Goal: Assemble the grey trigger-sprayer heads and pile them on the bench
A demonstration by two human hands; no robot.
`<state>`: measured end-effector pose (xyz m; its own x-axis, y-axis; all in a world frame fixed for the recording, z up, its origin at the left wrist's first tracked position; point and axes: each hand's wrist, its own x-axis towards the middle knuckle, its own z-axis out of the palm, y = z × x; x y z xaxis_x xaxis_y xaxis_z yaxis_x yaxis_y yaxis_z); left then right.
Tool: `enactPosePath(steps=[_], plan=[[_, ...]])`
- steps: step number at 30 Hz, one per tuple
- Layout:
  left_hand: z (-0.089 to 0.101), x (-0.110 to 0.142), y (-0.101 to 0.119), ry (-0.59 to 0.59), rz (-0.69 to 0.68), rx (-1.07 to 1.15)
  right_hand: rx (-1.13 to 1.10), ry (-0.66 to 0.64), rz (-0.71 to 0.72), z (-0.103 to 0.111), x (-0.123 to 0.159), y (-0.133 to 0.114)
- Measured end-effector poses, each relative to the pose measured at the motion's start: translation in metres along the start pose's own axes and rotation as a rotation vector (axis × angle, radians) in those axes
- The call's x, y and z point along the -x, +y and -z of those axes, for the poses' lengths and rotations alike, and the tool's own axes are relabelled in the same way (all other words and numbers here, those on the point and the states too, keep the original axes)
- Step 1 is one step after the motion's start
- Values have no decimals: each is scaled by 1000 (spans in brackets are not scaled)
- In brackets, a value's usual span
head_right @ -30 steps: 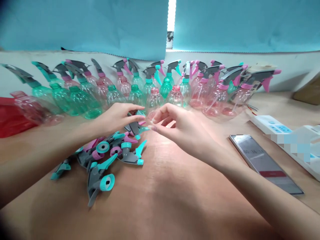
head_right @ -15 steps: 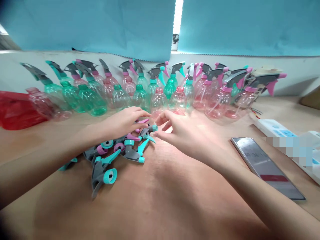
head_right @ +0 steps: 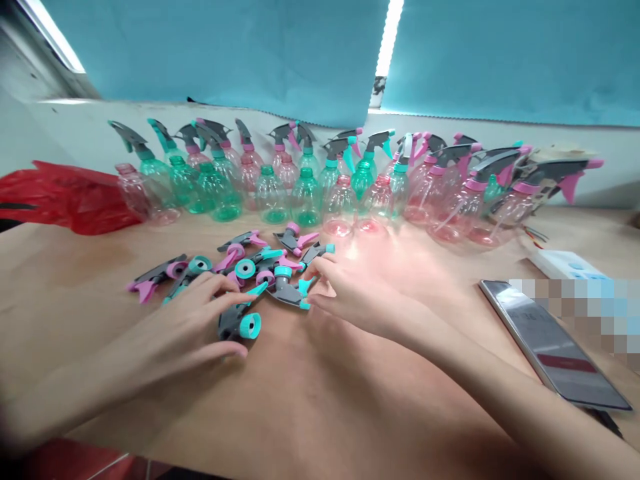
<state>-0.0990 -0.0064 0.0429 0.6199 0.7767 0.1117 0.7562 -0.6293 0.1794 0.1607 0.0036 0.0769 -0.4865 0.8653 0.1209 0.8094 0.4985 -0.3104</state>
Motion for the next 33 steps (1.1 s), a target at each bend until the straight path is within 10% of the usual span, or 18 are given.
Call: enactPosePath(steps=[15, 22, 33], plan=[[-34, -17, 41, 578, -267, 298, -248, -57, 164, 10, 25, -14], [-47, -33, 44, 595, -403, 354, -168, -66, 118, 9, 25, -13], [-56, -34, 35, 446, -397, 466, -682, -295, 32, -10, 12, -4]])
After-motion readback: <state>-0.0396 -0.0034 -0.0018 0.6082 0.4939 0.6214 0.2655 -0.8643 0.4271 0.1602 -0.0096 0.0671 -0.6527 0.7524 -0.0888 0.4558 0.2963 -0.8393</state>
